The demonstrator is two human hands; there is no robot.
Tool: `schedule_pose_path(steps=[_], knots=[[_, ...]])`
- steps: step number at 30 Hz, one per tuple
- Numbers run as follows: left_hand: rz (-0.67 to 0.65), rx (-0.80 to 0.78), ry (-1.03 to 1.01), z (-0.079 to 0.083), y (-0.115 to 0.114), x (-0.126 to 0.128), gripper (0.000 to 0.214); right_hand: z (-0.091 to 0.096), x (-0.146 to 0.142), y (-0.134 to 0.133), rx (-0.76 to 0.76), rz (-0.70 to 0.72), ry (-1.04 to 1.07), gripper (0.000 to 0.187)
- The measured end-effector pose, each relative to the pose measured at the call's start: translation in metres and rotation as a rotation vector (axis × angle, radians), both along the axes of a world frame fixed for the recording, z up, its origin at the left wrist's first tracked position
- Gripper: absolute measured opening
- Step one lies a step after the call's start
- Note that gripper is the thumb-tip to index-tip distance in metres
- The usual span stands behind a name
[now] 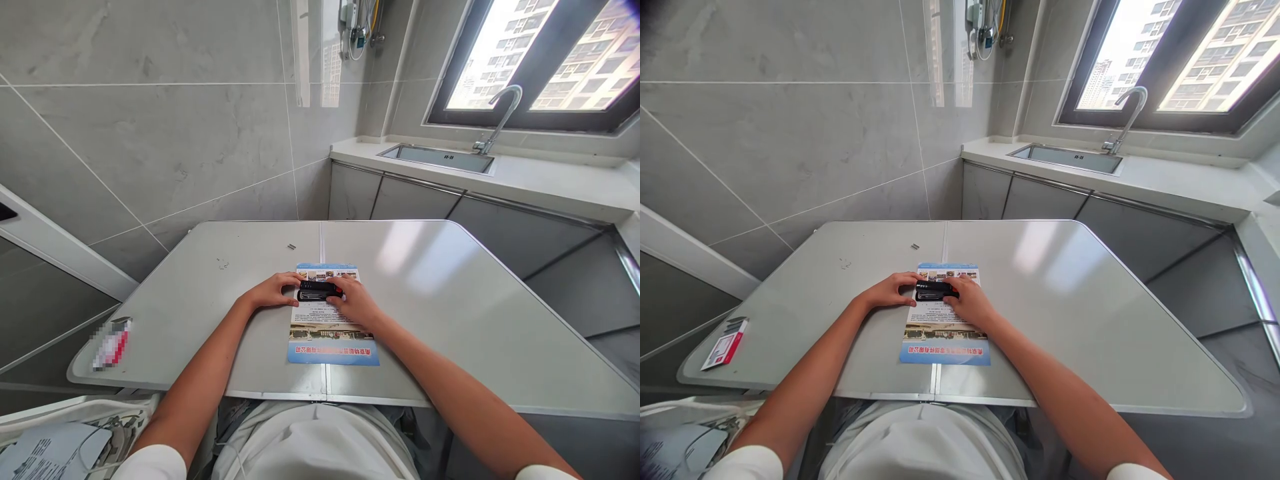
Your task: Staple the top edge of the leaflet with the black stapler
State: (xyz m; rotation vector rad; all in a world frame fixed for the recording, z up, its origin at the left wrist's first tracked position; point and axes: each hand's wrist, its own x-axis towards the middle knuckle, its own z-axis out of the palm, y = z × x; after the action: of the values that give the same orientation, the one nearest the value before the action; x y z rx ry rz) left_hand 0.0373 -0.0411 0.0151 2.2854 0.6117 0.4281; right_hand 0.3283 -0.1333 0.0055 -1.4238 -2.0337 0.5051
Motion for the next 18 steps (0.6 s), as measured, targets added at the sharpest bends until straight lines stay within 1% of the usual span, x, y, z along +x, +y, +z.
schedule_pose_path(steps=[2,4,5,8,10,14,16,18], knots=[[0.007,0.0,-0.012,-0.001,0.0,0.0,0.041,0.001,0.006,0.003,-0.001,-0.011,0.027,0.043],[0.033,-0.011,-0.031,-0.002,0.0,0.001,0.038,0.002,0.012,0.005,0.005,0.011,0.045,0.047],[0.048,-0.021,-0.044,-0.002,0.0,0.001,0.036,0.002,0.015,0.007,0.01,0.026,0.047,0.046],[0.075,-0.05,-0.075,-0.005,0.001,0.001,0.035,0.0,0.025,0.012,0.011,0.062,0.076,0.026],[0.072,-0.061,-0.079,-0.007,0.003,0.001,0.035,-0.002,0.031,0.016,0.004,0.083,0.154,0.018],[0.04,-0.04,-0.06,-0.007,0.004,0.0,0.035,-0.008,0.037,0.02,-0.026,0.092,0.325,0.024],[0.019,-0.016,-0.039,-0.005,0.004,-0.001,0.037,-0.009,0.037,0.019,-0.028,0.075,0.356,0.023],[0.002,0.009,-0.009,-0.002,0.002,0.0,0.042,-0.009,0.035,0.018,-0.028,0.086,0.36,0.025]])
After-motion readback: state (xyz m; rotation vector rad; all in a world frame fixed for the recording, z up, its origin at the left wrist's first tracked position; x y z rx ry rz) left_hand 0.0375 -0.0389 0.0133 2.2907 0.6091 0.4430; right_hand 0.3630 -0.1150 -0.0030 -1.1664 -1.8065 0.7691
